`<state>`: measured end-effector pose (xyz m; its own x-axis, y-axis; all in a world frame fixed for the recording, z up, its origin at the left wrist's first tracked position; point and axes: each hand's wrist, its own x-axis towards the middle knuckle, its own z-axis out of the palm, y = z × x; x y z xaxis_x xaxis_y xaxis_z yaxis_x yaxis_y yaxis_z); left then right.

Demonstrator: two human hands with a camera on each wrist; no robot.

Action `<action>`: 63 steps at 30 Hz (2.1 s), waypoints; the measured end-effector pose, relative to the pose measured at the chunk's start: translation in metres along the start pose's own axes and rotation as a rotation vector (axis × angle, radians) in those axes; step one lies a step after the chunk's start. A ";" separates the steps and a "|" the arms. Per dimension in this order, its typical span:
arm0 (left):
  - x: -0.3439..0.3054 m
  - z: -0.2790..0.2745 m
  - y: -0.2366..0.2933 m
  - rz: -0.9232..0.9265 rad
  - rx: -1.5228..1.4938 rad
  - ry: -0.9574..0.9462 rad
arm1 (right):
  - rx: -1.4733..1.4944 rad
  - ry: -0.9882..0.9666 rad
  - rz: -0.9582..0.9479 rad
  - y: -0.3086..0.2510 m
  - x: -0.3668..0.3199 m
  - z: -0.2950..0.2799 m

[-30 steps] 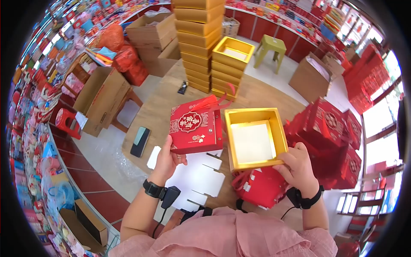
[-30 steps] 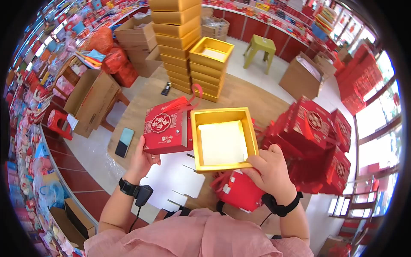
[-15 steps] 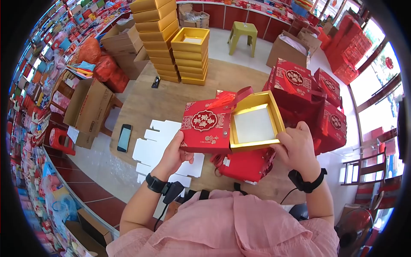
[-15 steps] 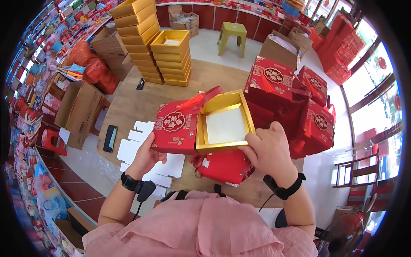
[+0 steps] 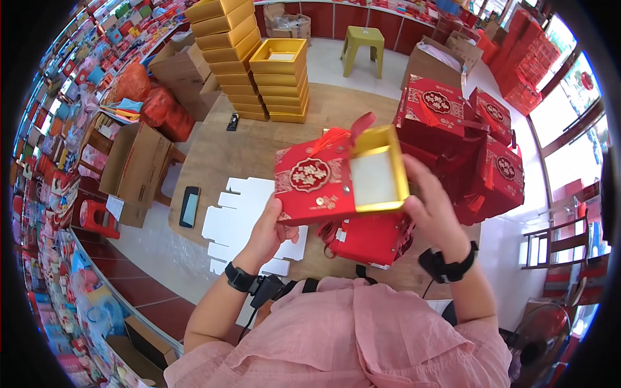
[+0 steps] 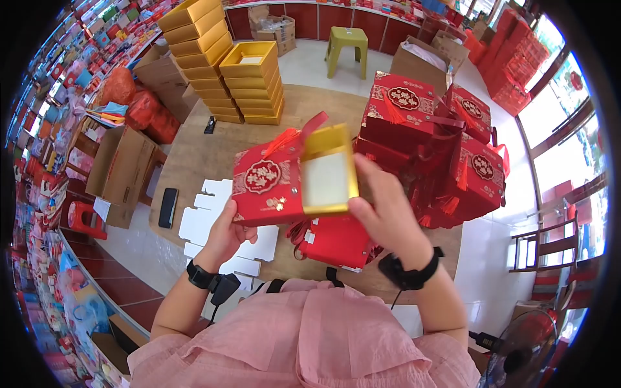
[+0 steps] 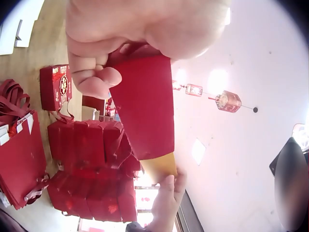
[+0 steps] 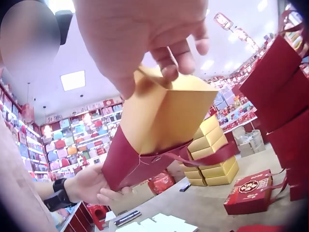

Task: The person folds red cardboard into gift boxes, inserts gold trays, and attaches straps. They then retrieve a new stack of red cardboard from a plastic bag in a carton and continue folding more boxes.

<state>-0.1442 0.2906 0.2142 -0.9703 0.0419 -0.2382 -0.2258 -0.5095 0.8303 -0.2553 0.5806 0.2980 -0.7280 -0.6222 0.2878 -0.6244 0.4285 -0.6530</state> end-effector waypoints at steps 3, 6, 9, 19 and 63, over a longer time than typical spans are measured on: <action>0.003 0.013 -0.006 -0.003 0.090 -0.004 | 0.144 -0.200 0.051 -0.011 -0.003 0.032; 0.014 0.003 -0.002 0.006 0.136 0.037 | 0.294 -0.084 0.014 0.009 -0.005 0.045; 0.041 -0.021 0.000 0.044 0.182 0.068 | 0.563 0.012 0.172 0.033 -0.014 0.049; 0.101 -0.018 -0.011 -0.216 -0.031 -0.147 | 0.653 0.070 0.563 0.080 -0.007 0.075; 0.256 -0.057 -0.062 -0.010 0.250 0.110 | 1.341 0.403 1.021 0.121 -0.103 0.073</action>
<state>-0.3739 0.2843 0.0732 -0.9557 -0.0551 -0.2891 -0.2630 -0.2808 0.9230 -0.2356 0.6493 0.1382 -0.7973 -0.1899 -0.5730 0.5941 -0.4146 -0.6893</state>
